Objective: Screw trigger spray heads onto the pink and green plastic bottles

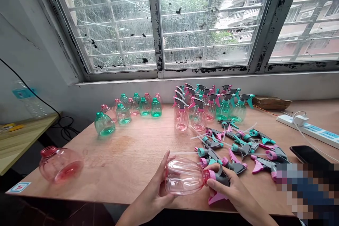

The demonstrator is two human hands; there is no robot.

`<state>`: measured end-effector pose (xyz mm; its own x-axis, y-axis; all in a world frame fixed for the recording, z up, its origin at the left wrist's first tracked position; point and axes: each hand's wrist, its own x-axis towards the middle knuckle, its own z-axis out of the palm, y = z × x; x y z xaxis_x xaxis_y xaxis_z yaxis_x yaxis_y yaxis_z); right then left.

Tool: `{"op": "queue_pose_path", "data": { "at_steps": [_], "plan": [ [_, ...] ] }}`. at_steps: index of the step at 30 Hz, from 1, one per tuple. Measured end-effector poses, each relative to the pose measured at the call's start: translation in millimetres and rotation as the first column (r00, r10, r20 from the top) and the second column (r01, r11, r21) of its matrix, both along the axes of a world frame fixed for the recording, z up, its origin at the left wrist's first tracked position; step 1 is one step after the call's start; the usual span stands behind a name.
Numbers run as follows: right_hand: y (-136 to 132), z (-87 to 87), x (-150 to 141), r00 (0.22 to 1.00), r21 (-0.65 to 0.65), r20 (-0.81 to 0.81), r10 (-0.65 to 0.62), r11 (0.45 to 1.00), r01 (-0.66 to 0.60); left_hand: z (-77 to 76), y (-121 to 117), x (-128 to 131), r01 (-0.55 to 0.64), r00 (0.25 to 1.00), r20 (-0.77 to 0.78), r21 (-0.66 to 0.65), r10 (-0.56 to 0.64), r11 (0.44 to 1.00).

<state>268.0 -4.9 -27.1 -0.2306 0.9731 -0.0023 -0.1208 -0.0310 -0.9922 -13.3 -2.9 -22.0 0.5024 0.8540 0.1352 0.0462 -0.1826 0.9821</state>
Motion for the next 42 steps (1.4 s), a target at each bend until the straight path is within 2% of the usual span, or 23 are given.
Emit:
{"op": "queue_pose_path", "data": {
  "at_steps": [4, 8, 11, 18, 23, 27, 33, 42],
  "plan": [
    [1.5, -2.6, -0.3, 1.000, 0.027, -0.005, -0.024, 0.999, 0.024, -3.9, 0.6, -0.9, -0.008, 1.000, -0.018, -0.016, 0.007, 1.000],
    [2.5, -4.3, 0.9, 0.997, 0.078, 0.059, -0.046, 0.996, 0.042, 9.3, -4.5, 2.0, -0.004, 1.000, 0.016, -0.103, 0.006, 0.995],
    [2.3, -5.2, 1.2, 0.999, 0.044, 0.034, -0.039, 0.998, 0.038, 14.4, -5.7, 2.8, 0.015, 0.999, 0.040, -0.103, -0.011, 0.995],
    [2.5, -5.9, -1.0, 0.998, -0.013, -0.058, -0.038, 0.999, 0.038, 3.8, -1.8, 1.2, 0.026, 1.000, 0.006, -0.038, -0.026, 0.999],
    [2.4, -5.6, -0.9, 0.999, 0.002, -0.045, -0.031, 1.000, 0.031, 10.0, -6.8, 2.1, -0.055, 0.998, -0.032, -0.071, 0.053, 0.996],
    [2.0, -3.3, 0.1, 1.000, 0.002, -0.022, -0.018, 1.000, 0.018, 14.3, -7.7, 3.4, -0.037, 0.999, -0.006, -0.117, 0.036, 0.992],
    [1.3, -2.8, 2.0, 0.999, -0.011, -0.027, -0.030, 0.999, 0.030, 13.6, -6.7, 7.1, -0.044, 0.999, 0.005, -0.069, 0.045, 0.997],
    [-0.5, -1.3, 2.5, 1.000, -0.009, 0.002, -0.026, 1.000, 0.026, 13.2, -5.8, 5.0, -0.056, 0.998, 0.000, -0.113, 0.056, 0.992]
  ]
}}
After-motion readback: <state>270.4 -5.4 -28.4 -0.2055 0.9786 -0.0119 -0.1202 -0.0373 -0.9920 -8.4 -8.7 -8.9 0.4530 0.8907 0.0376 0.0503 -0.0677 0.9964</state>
